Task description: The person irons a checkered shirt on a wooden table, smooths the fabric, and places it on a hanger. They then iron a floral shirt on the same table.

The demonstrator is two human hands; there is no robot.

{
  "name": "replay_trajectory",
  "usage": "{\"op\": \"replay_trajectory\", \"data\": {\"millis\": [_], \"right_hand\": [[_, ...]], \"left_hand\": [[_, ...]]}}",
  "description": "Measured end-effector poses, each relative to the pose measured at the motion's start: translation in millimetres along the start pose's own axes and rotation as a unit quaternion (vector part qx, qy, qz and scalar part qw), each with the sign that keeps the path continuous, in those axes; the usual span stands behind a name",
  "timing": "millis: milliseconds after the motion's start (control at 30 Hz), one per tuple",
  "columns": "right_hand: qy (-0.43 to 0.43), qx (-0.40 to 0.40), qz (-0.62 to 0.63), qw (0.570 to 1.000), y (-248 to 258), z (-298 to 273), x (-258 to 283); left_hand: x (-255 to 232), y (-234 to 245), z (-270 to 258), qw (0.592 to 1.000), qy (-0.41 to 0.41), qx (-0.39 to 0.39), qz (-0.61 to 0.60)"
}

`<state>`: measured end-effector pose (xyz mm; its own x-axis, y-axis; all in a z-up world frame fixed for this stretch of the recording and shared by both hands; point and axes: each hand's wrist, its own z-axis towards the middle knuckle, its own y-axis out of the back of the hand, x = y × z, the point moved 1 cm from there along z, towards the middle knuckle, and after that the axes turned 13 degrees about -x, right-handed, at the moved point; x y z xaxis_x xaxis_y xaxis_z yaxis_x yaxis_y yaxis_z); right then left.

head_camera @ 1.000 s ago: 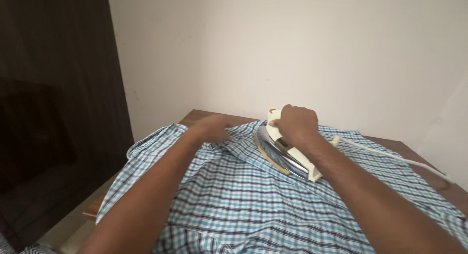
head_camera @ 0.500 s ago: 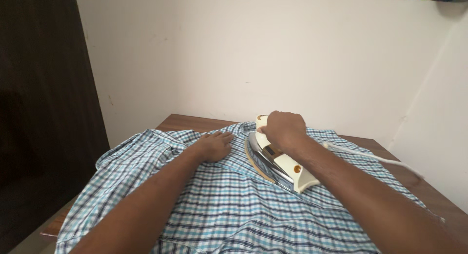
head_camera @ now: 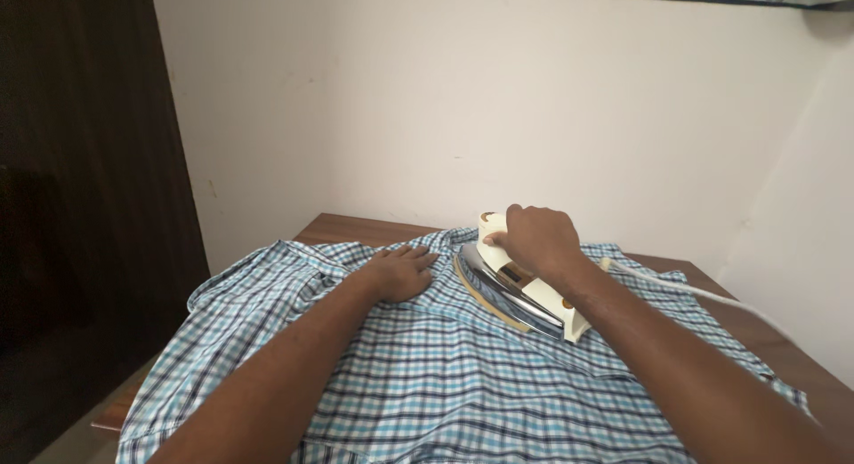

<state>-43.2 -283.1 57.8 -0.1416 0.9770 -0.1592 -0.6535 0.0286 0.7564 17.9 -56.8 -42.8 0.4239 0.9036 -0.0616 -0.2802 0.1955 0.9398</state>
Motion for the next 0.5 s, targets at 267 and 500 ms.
{"op": "replay_trajectory", "data": {"millis": [267, 500], "right_hand": [[0.010, 0.072, 0.021, 0.997, 20.0, -14.3, -11.6], [-0.034, 0.125, 0.016, 0.992, 59.0, -66.1, -46.4]], "left_hand": [[4.7, -1.0, 2.8, 1.000, 0.014, 0.015, -0.001], [5.1, -3.5, 5.0, 1.000, 0.012, 0.012, 0.000]]}}
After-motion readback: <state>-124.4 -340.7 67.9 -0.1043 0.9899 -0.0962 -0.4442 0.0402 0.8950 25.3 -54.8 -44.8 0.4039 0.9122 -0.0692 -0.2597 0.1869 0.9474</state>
